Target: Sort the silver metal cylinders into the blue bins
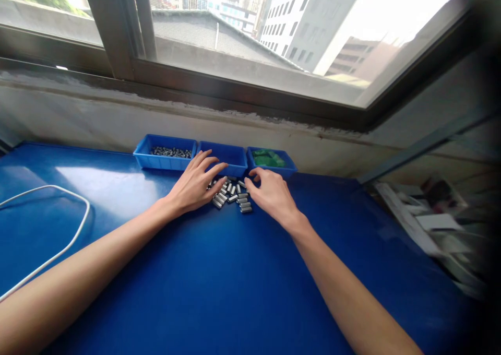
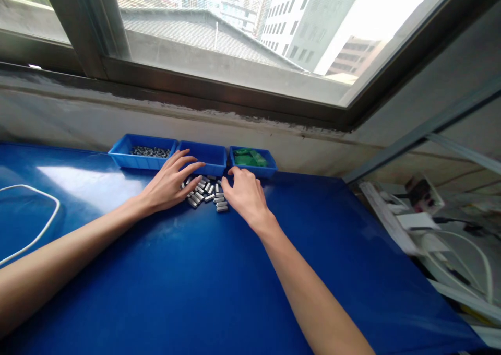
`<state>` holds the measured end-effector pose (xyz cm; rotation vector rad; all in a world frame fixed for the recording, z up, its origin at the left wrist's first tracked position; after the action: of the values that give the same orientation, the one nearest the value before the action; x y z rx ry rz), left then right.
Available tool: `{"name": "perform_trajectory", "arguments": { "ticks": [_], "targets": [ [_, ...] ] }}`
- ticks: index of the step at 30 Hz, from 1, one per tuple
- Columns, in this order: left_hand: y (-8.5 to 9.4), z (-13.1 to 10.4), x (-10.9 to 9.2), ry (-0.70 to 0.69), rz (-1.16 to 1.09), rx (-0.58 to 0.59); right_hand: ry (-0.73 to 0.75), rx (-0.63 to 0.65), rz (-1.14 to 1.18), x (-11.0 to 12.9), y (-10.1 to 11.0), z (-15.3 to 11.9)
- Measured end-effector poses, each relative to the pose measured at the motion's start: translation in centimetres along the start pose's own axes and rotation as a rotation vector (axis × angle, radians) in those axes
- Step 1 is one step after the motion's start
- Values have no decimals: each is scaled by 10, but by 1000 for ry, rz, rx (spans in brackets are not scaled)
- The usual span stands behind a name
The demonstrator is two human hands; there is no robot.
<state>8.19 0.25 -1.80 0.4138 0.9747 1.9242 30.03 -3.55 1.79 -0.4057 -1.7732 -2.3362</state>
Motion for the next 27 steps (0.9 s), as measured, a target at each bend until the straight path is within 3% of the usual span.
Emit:
{"name": "perform_trajectory", "arguments": {
  "ticks": [3,6,10,12,14,17,23,27],
  "targets": [
    [2,0,1,1,6,12,17,65,73,-1,-15,-9],
    [11,-2,2,-8,35,13,68,44,192,5,-20,-14],
    [34,-16,2,7,128,-4,22,-1,119,10,-6,-22],
    [45,-28,1,94,215,45,-35,65,50,10,3,-25],
    [50,-39,1,203,266,166,-50,197,45,9,7,-27],
    [48,-48,1,302,242,237,-37,291,90,9,4,-28],
    [33,-37,7,332,116,115,11,278,271,12,-12,-20],
    [32,-29,5,383,-102,74,-3,296,415,12,-15,-17]
  ]
}}
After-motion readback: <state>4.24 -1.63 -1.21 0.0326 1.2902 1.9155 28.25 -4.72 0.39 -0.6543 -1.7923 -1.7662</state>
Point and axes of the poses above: each hand's wrist, its own z-axis towards the middle knuckle, its own y-axis out of the back of the hand, x = y × z, the point moved 1 cm from there along z, towards the middle knuckle, and after that the axes turned 7 degrees about -y, right-handed, at the moved point
